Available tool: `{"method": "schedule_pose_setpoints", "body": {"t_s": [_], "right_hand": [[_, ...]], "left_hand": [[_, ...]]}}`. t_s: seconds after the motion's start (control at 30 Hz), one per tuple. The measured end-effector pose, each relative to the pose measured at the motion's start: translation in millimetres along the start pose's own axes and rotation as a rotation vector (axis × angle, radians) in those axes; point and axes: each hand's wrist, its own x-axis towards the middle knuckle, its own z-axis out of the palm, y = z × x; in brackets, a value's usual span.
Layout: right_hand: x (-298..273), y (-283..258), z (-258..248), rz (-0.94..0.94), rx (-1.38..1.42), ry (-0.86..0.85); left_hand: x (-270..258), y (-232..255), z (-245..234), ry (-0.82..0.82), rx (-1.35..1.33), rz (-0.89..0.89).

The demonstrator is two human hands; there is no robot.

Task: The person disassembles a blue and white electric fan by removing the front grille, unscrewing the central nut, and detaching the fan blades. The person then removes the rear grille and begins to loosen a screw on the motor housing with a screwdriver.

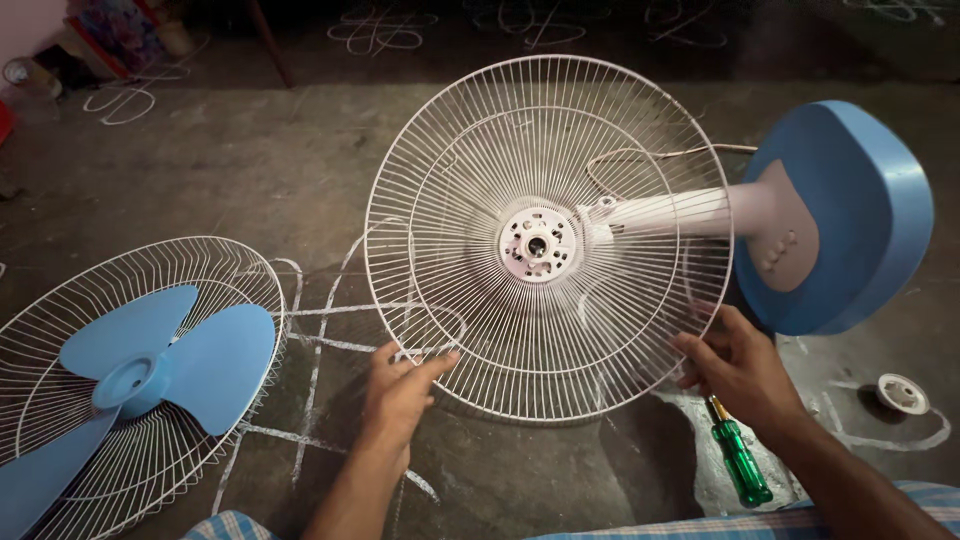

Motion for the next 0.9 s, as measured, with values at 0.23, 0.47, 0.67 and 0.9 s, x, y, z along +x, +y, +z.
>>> {"method": "schedule_pose_setpoints", "body": {"t_s": [0.23,0.47,0.67,0.9], "right_hand": [[-16,-12,-1,0.061,-0.018,0.02],[-35,-23,-9,0.156,-0.125,0.037],[-37,-20,-13,0.169,-0.133,0.05],[-30,-18,-9,-0.038,-0.217,0.183]], "left_hand": [[2,-12,-9,0.103,0.076,-0.089],[-6,-46,-26,0.051,0.175,-0.117],[-14,-39,-28,0.002,0.236,-0.127],[-8,-6,-29,0.428,0.586,0.357]]}}
